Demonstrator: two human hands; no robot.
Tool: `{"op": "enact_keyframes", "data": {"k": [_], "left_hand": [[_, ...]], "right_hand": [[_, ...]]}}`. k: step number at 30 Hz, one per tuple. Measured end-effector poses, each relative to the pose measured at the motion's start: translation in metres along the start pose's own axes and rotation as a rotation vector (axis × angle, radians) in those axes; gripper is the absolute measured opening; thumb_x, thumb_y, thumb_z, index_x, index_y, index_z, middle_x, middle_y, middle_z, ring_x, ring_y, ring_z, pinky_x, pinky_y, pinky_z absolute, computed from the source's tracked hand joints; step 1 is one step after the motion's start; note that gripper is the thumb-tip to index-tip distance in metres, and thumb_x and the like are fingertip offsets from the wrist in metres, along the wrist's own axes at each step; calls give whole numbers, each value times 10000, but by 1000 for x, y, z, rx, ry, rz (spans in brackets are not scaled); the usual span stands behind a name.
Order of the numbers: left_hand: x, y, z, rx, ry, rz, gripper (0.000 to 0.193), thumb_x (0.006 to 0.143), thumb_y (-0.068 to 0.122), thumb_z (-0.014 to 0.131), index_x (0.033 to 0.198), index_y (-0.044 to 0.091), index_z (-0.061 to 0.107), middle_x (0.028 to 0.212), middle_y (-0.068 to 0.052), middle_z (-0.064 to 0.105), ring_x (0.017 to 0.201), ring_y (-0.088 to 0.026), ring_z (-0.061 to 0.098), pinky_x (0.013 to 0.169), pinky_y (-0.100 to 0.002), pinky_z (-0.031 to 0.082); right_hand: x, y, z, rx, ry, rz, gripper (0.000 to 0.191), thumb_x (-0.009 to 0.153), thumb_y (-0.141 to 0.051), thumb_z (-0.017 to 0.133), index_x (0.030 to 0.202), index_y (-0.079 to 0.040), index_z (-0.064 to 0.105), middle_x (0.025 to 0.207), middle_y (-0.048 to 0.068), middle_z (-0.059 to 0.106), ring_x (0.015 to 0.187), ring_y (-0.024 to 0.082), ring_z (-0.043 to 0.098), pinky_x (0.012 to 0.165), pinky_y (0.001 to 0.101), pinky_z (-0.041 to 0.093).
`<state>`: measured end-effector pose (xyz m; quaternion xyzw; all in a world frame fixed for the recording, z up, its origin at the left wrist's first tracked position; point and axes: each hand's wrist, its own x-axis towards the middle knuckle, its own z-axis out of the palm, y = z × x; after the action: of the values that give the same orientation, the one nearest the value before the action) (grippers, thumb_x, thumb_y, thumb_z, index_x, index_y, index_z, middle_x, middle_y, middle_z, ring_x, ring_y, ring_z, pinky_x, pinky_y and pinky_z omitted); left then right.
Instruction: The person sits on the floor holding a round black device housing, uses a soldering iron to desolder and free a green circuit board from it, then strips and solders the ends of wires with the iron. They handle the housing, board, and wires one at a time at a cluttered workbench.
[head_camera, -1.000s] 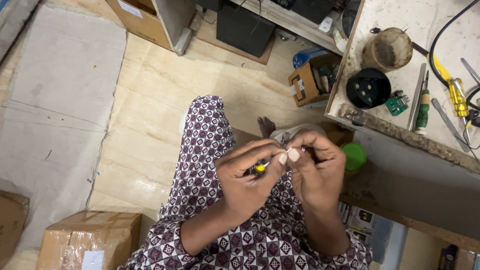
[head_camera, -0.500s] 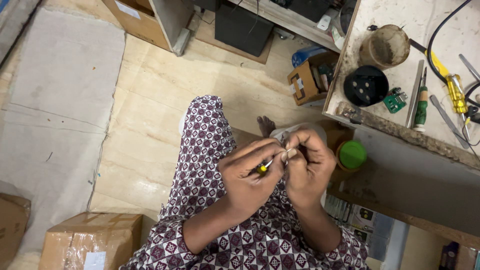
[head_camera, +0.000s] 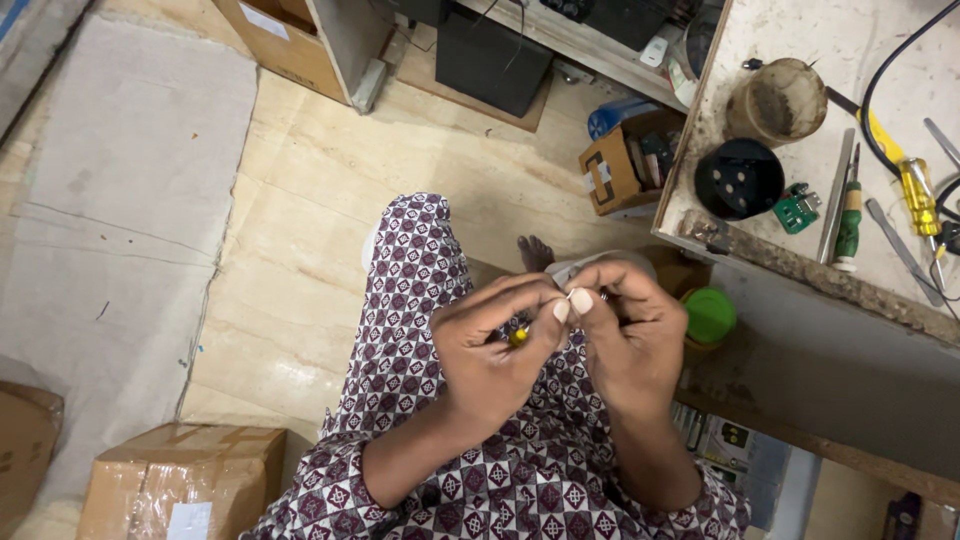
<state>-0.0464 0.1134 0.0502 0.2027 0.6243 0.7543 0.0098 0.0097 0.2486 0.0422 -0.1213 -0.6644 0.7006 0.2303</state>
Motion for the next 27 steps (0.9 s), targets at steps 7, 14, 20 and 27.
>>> {"op": "enact_keyframes", "data": {"k": [7, 14, 20, 27], "left_hand": [[1, -3, 2, 76, 21, 117, 144, 896, -31, 750, 1040, -40, 748, 1018, -123, 766, 872, -148, 748, 755, -254, 608], [0, -3, 0, 37, 2, 58, 121, 920, -24, 758, 1040, -39, 755, 1030, -132, 771, 841, -133, 740, 719, -248, 610], [-2, -4, 6, 80, 19, 114, 155, 879, -43, 764, 1033, -34, 750, 1028, -122, 772, 863, -139, 760, 735, -247, 621], [-4, -6, 9, 94, 29, 125, 157, 882, -61, 751, 1036, -37, 744, 1036, -123, 770, 878, -146, 759, 750, -253, 615]], "right_hand": [[-1, 5, 9, 16, 17, -44, 15, 1016, 44, 648, 1024, 32, 646, 1001, 40, 667, 907, 71, 606, 824, 206, 494], [7, -1, -3, 304, -85, 174, 70, 955, 59, 613, 1006, 71, 659, 970, 117, 695, 771, 123, 655, 665, 251, 559], [4, 10, -4, 126, 17, 15, 58, 932, 90, 609, 960, 47, 638, 949, 53, 659, 840, 80, 609, 763, 196, 494], [5, 10, -5, 74, -30, -25, 87, 913, 98, 597, 962, 40, 639, 940, 44, 644, 834, 67, 588, 767, 187, 474]]}}
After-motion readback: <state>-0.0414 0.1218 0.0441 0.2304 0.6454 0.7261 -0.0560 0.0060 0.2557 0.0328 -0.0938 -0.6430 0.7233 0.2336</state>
